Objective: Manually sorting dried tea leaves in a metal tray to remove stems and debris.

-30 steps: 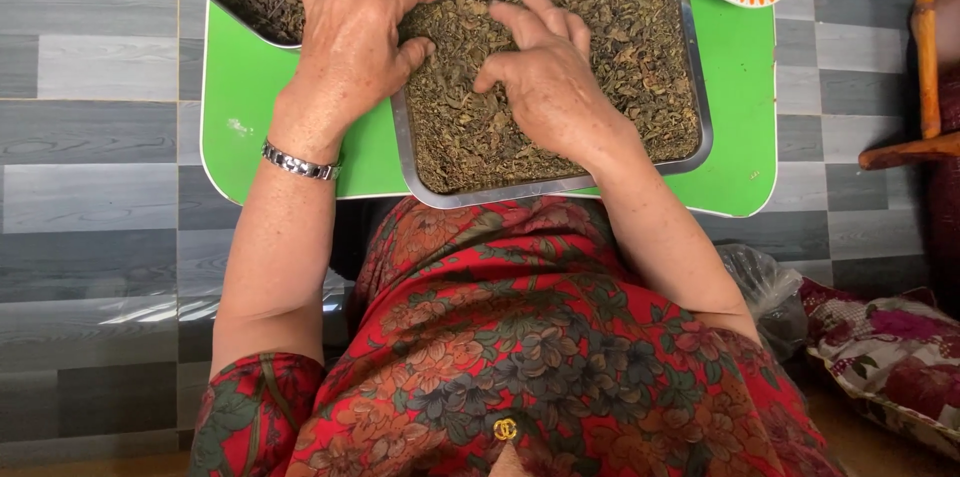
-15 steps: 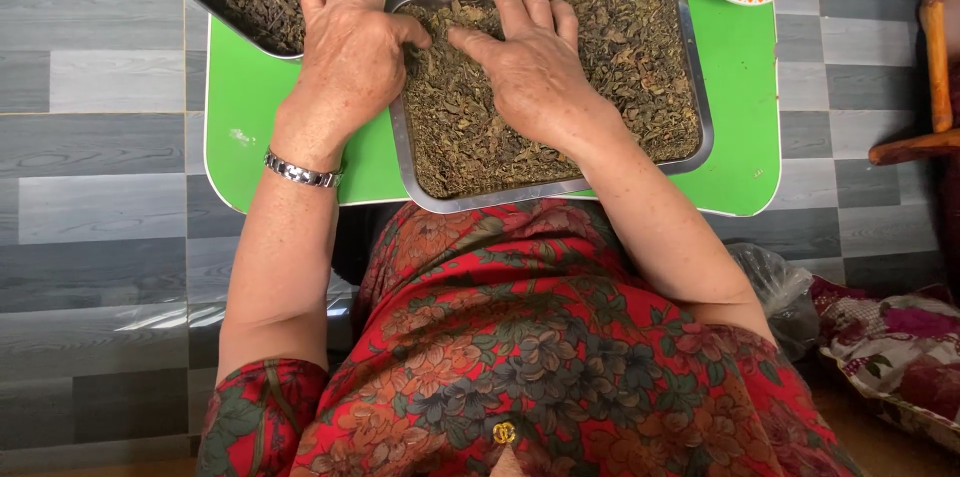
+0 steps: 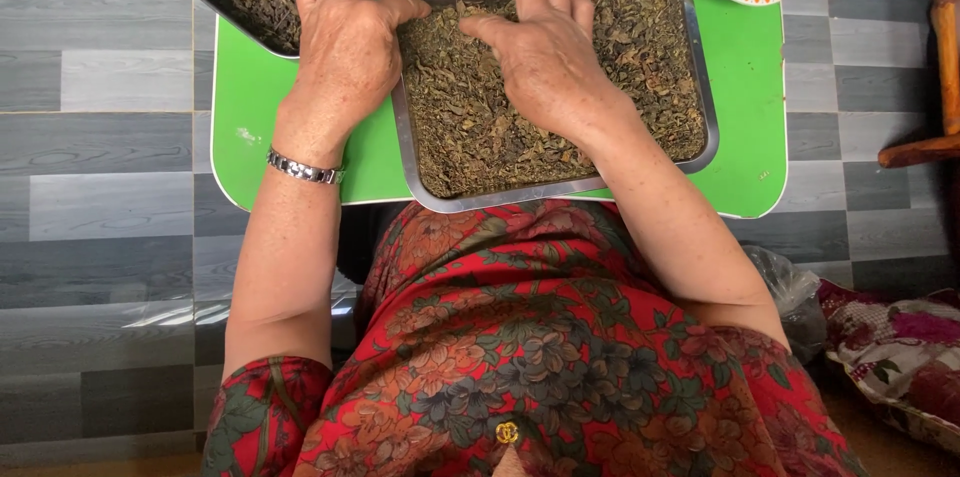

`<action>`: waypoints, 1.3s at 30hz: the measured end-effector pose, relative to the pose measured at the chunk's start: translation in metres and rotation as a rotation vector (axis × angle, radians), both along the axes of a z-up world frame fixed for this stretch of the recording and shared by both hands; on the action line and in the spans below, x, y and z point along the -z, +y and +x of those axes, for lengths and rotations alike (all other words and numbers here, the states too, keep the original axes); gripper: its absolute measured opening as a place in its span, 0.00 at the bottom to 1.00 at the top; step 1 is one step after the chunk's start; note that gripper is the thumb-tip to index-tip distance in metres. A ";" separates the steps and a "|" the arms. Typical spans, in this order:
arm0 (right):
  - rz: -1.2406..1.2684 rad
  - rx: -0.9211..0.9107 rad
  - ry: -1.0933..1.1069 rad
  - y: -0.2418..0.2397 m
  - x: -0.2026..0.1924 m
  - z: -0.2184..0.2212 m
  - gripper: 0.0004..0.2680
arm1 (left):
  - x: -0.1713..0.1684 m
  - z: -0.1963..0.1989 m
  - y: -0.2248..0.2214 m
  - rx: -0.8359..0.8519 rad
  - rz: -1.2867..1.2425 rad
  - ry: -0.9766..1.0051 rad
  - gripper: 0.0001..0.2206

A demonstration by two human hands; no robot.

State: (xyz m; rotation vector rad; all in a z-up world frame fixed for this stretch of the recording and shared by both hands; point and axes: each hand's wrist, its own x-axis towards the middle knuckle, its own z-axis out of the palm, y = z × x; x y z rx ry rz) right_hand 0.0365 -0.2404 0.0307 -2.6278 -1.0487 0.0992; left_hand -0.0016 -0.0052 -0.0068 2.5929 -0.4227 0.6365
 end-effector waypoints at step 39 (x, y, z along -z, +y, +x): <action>0.146 0.162 -0.086 -0.002 0.026 0.013 0.13 | 0.001 -0.001 -0.010 0.103 0.046 -0.052 0.12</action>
